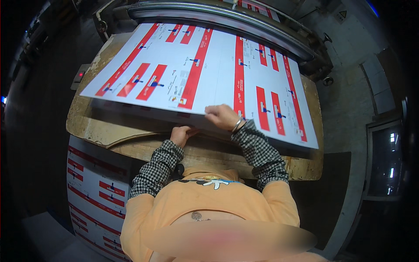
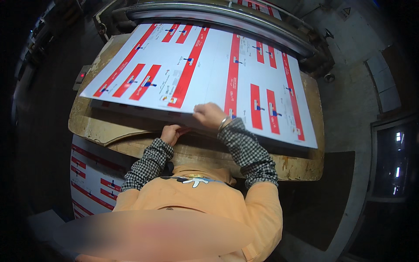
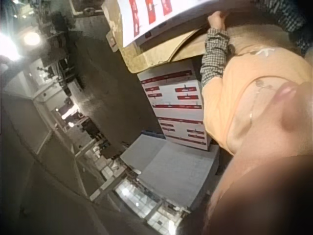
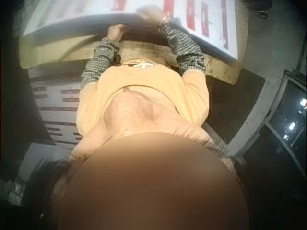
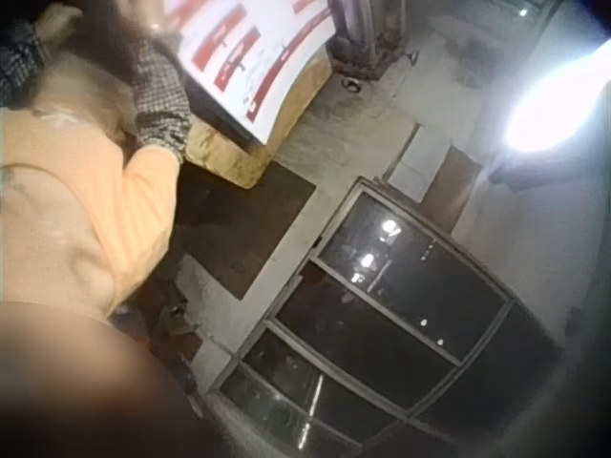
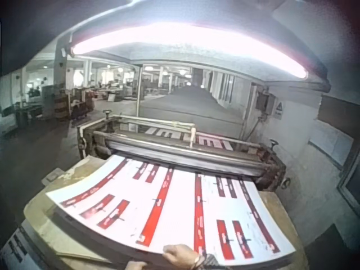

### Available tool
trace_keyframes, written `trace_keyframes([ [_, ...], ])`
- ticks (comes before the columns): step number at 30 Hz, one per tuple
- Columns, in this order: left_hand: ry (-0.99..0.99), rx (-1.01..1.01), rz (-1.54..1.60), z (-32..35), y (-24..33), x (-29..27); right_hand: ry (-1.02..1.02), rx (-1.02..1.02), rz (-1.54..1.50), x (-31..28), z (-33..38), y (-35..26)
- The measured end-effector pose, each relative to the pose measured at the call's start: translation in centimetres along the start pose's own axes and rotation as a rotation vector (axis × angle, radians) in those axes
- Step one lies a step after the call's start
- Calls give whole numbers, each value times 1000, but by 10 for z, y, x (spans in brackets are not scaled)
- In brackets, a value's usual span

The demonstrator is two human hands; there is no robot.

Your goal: Manually loading large printed paper sheets onto the feed table of an industrial machine.

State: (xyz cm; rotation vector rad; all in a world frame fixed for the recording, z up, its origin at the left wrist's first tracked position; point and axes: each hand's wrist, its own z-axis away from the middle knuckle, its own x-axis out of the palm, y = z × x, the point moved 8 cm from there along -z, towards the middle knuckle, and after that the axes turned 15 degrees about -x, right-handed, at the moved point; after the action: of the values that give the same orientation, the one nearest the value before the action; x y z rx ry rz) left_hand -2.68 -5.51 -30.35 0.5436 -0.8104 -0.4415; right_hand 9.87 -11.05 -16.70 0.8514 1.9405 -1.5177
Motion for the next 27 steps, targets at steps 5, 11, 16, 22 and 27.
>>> trace_keyframes([
  [5, 76, -39, 37, 3, -2, 5, 24, 6, -61, 38, 17, 36],
  [11, 18, -23, 58, 1, 4, 6, 235, 267, 178, 25, -2, 112],
  [16, 48, -27, 80, -4, 2, -5, -310, 131, 221, 68, -12, 69],
  [22, 116, -67, 56, -7, -6, -10, -319, 139, -8, 57, 4, 54],
  [27, 40, -58, 92, -5, -1, -1, -194, 292, -245, 8, -8, 25],
])
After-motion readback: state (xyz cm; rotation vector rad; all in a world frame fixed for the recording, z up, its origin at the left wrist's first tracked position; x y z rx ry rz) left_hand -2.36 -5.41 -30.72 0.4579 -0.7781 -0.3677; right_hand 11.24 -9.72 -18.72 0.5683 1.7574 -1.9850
